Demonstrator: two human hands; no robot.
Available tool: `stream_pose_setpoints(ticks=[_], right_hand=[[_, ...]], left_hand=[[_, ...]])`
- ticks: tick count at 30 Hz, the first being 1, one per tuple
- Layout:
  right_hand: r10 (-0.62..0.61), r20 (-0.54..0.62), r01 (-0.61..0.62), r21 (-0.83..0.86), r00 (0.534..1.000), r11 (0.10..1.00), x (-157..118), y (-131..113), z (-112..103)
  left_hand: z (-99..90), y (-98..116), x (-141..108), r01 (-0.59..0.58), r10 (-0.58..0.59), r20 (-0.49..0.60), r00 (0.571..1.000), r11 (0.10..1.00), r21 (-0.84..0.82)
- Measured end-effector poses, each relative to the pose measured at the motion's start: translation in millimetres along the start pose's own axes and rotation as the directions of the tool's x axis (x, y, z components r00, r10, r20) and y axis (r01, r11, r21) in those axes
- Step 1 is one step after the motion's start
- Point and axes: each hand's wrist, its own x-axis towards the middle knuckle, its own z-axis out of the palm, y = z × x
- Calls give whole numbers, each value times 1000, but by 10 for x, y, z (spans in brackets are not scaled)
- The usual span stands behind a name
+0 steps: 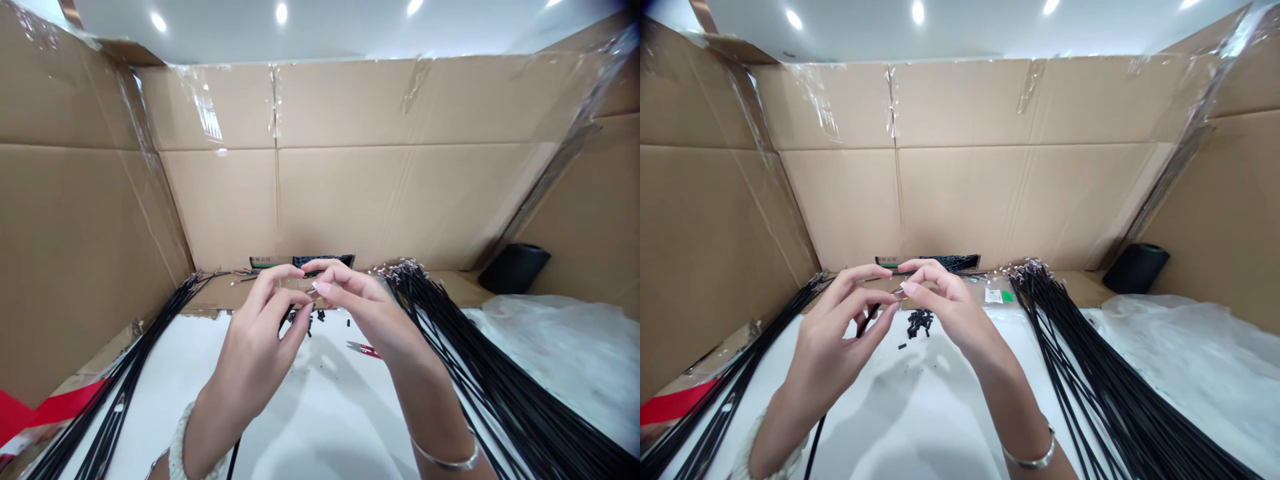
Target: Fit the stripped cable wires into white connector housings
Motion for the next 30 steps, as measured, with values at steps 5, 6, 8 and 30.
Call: stream_pose_setpoints(ticks=[5,6,8,30], right_hand=[[16,8,-16,-24,1000,1000,-29,-17,-20],[20,11,-20,-25,1000,999,-31,-20,-23],[21,23,-21,-23,1000,1000,-32,-27,-33],[57,65,-60,48,996,997,-23,-62,-49]], left_hand=[[12,-1,-18,-41,43,-27,999,996,76],[15,1,-21,-48,52,-33,998,995,91],[19,5,-26,-63,68,-40,997,991,116],[81,-25,-27,-191,218,-101,971,955,228]])
